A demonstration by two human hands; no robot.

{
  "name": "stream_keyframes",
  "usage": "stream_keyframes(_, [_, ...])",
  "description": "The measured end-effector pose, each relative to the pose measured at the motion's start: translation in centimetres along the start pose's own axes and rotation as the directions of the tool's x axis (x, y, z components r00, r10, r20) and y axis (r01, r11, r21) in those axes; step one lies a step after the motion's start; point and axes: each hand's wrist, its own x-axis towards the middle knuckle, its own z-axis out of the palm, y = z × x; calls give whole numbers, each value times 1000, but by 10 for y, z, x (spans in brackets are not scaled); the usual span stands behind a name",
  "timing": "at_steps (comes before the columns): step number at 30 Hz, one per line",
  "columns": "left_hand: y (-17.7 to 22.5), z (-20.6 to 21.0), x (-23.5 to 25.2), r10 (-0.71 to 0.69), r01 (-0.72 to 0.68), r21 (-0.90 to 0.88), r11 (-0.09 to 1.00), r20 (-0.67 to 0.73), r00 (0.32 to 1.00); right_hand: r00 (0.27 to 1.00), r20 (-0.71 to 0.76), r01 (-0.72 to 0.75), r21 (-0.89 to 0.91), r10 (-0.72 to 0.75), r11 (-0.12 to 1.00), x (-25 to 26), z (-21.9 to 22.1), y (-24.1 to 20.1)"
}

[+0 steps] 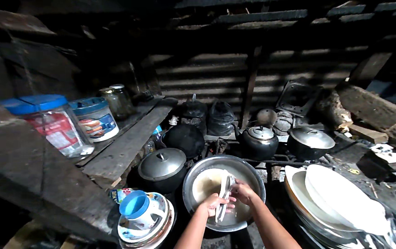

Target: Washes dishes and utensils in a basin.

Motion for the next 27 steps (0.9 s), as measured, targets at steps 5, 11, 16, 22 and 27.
stream_keyframes(5, [1, 0, -4, 65, -68, -49, 996, -53, 996, 994, -100, 47, 25, -44, 999, 3, 3, 3])
stream_keyframes(11, [2, 4, -3, 75, -76, -10, 997, -71, 995, 987, -98, 123, -70, -130, 990, 5, 3, 3])
stream_keyframes(16, [0, -2, -2, 44, -44, 8, 999, -43, 998, 949, -248, 145, -212, -196, 966, 12, 2, 4])
stream_keyframes(22, [-4, 2, 6, -84, 102, 111, 989, -159, 984, 996, -68, 39, -324, -64, 945, 8, 6, 5])
stream_keyframes(27, [-3, 4, 2, -127, 244, 363, 899, -319, 939, 996, -70, -36, -854, -47, 519, 0, 33, -7])
